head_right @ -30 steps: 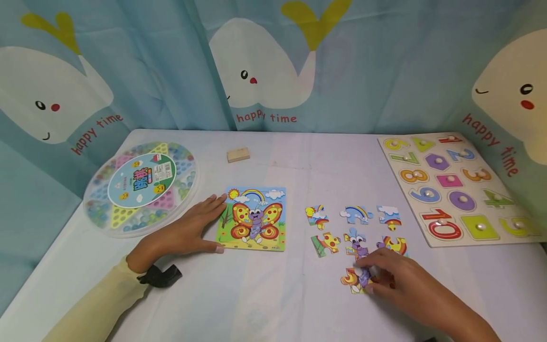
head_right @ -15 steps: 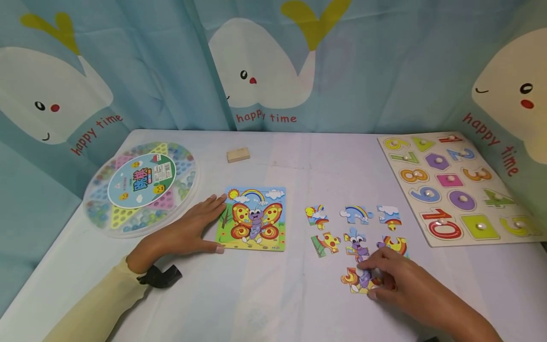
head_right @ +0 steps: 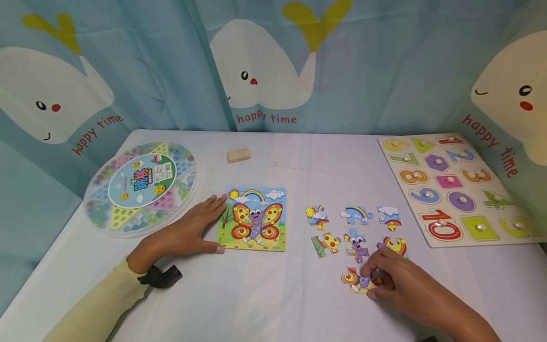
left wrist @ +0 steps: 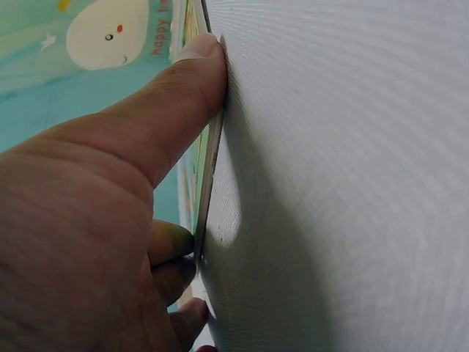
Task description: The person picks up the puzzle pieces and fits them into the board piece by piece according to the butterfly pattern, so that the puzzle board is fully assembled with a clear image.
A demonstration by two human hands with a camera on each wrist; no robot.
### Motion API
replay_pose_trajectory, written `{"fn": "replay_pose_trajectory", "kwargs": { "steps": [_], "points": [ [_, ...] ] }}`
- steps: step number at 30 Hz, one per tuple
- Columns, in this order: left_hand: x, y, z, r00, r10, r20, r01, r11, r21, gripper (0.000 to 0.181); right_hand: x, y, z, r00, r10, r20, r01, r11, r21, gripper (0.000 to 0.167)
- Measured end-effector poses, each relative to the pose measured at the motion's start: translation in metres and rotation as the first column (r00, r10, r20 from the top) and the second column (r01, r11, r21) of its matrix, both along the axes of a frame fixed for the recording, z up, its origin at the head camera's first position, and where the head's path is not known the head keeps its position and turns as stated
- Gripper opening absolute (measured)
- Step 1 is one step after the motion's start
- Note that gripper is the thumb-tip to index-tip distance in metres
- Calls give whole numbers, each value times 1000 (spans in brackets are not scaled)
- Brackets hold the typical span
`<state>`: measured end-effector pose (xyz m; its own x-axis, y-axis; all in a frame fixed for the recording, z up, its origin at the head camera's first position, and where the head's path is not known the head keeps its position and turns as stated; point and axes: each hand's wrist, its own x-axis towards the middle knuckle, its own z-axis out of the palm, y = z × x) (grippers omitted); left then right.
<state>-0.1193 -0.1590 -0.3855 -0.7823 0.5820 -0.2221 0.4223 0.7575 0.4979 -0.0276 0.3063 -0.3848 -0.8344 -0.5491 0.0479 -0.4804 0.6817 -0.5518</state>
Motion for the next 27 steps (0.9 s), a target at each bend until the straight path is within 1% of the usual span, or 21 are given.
{"fn": "replay_pose_trajectory", "kwargs": {
  "steps": [2,6,9,13,16,20,23,27],
  "points": [
    [0,0,0,1000,-2,-2,2,1000,-1,105,0,0,0,1000,-7,20,7,1000,5,41],
    [0,0,-1,1000,-1,-1,1,1000,3,105,0,-1,3,997,-45,66,41,997,66,42],
    [1,0,-1,1000,2,-2,-2,1000,9,105,0,-2,5,994,-66,84,57,993,107,42],
    [1,1,0,1000,4,-3,-4,1000,11,105,0,-3,7,993,-80,91,68,989,130,41],
    [1,1,0,1000,3,-1,-3,1000,10,105,1,-4,7,994,-76,74,69,992,102,42],
    [1,1,1,1000,1,-1,-1,1000,9,105,2,-4,8,986,-104,129,95,993,71,37],
    [1,1,2,1000,2,0,-2,1000,10,105,1,-3,8,979,-113,170,104,993,62,29],
    [1,0,1,1000,2,2,-2,1000,10,105,-1,-1,7,985,-75,157,74,997,15,24]
  ]
}}
